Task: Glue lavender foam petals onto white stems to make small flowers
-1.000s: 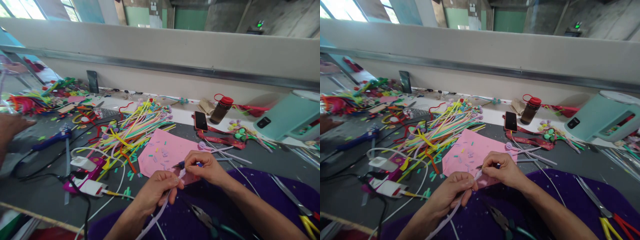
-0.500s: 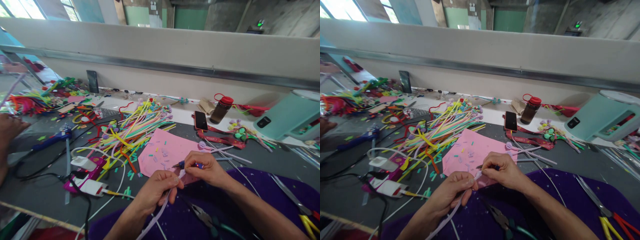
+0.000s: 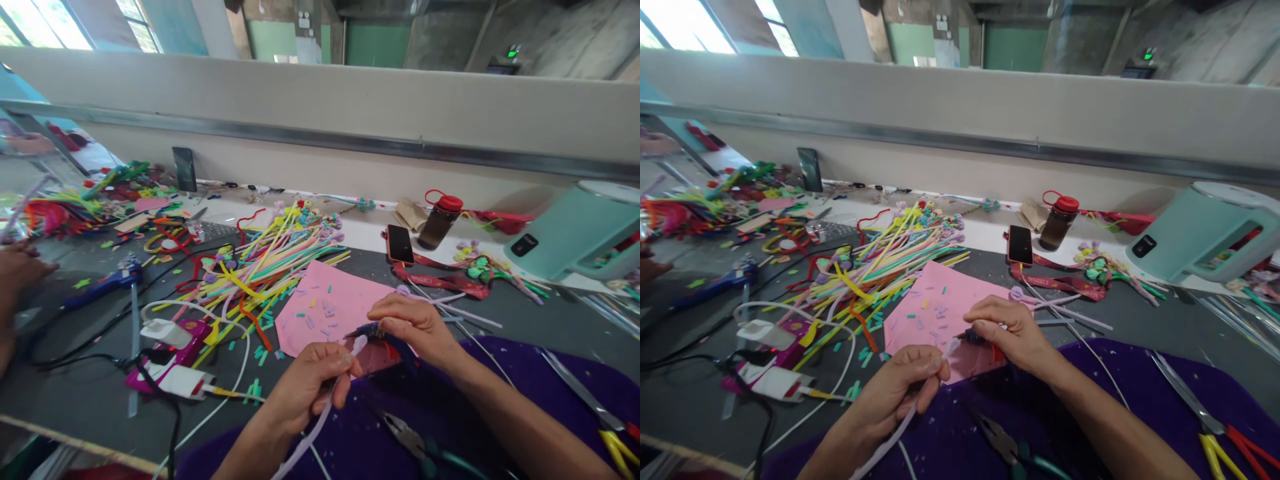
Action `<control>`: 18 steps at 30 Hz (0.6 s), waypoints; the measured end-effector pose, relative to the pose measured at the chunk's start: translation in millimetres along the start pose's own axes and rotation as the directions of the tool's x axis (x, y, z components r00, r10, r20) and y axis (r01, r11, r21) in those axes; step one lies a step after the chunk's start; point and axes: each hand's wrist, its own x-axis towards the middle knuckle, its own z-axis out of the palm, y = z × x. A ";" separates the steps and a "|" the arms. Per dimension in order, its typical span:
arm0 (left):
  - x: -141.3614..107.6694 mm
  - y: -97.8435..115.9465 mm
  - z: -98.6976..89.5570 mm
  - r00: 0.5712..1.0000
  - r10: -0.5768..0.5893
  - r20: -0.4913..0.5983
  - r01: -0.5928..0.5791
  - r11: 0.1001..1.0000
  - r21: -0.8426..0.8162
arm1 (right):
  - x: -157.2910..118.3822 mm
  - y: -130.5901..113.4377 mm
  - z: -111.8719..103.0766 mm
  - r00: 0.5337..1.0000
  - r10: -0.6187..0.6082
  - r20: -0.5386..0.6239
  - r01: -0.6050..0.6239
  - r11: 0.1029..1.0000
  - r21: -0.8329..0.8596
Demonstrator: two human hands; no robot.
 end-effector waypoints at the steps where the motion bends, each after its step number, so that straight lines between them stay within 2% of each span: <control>1: -0.1 0.1 -1.0 1.000 0.000 0.007 0.000 1.000 -0.024 | 0.0 0.3 -0.5 0.999 0.009 -0.037 -0.009 1.000 0.001; 4: 0.0 -1.4 -4.4 0.999 0.009 0.038 -0.006 0.996 -0.088 | 0.5 2.0 0.2 0.996 0.022 -0.083 -0.021 1.000 0.016; 9: 0.0 -5.5 -7.4 0.996 0.035 0.081 -0.019 0.983 -0.181 | 1.0 2.8 5.1 0.998 0.032 -0.046 -0.032 0.999 0.012; 18: -0.2 -6.5 -9.6 0.995 0.039 0.093 -0.023 0.985 -0.171 | -1.0 5.5 11.6 0.997 0.076 -0.019 -0.075 0.996 0.047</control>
